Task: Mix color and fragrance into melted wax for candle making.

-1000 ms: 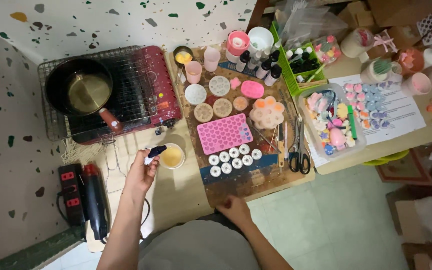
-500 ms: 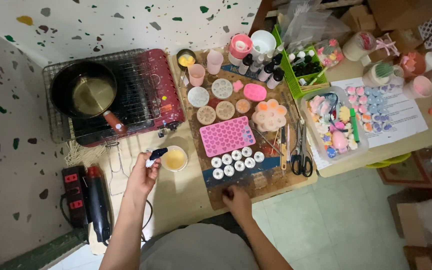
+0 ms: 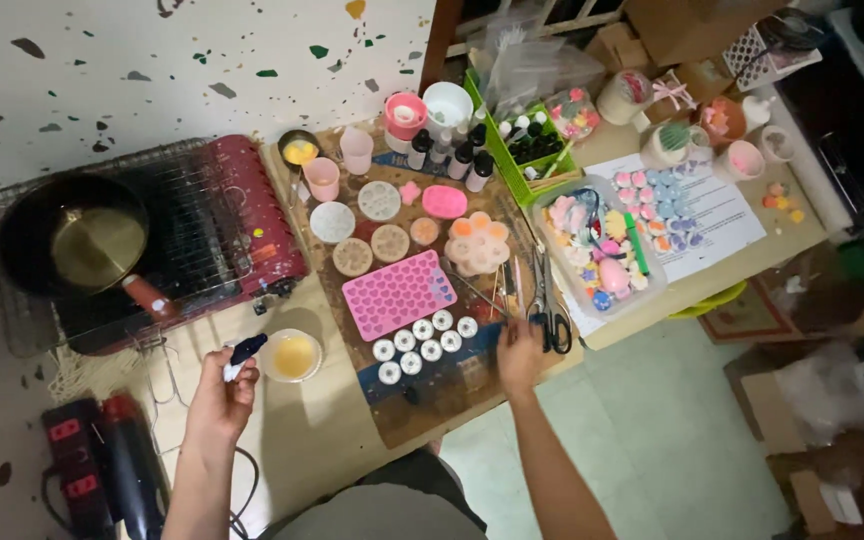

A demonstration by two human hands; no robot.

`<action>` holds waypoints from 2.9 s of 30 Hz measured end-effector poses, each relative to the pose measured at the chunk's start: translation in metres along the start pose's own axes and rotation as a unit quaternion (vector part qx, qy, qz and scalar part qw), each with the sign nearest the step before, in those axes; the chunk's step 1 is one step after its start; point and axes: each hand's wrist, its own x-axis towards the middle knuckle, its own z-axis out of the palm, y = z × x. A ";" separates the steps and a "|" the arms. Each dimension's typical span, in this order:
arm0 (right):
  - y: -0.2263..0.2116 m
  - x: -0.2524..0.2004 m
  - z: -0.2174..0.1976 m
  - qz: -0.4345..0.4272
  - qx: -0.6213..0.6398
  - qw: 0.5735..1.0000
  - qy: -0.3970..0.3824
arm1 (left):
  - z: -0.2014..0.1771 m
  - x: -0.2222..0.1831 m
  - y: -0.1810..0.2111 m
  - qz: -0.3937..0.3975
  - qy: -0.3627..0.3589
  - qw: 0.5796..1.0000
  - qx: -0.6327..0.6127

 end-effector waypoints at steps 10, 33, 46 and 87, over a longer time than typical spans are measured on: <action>0.007 0.064 0.026 -0.125 -0.164 0.967 -0.150 | 0.009 -0.016 0.000 0.017 0.033 0.999 0.038; -0.167 -0.008 -0.059 0.125 0.473 0.860 -0.143 | 0.060 -0.038 0.002 0.169 0.034 0.956 0.238; -0.247 -0.074 -0.010 0.088 0.454 0.864 -0.200 | 0.095 -0.072 0.007 0.293 0.076 0.830 0.469; -0.292 -0.058 0.010 -0.364 0.207 0.845 -0.331 | 0.023 -0.067 -0.014 0.040 -0.023 0.993 -0.106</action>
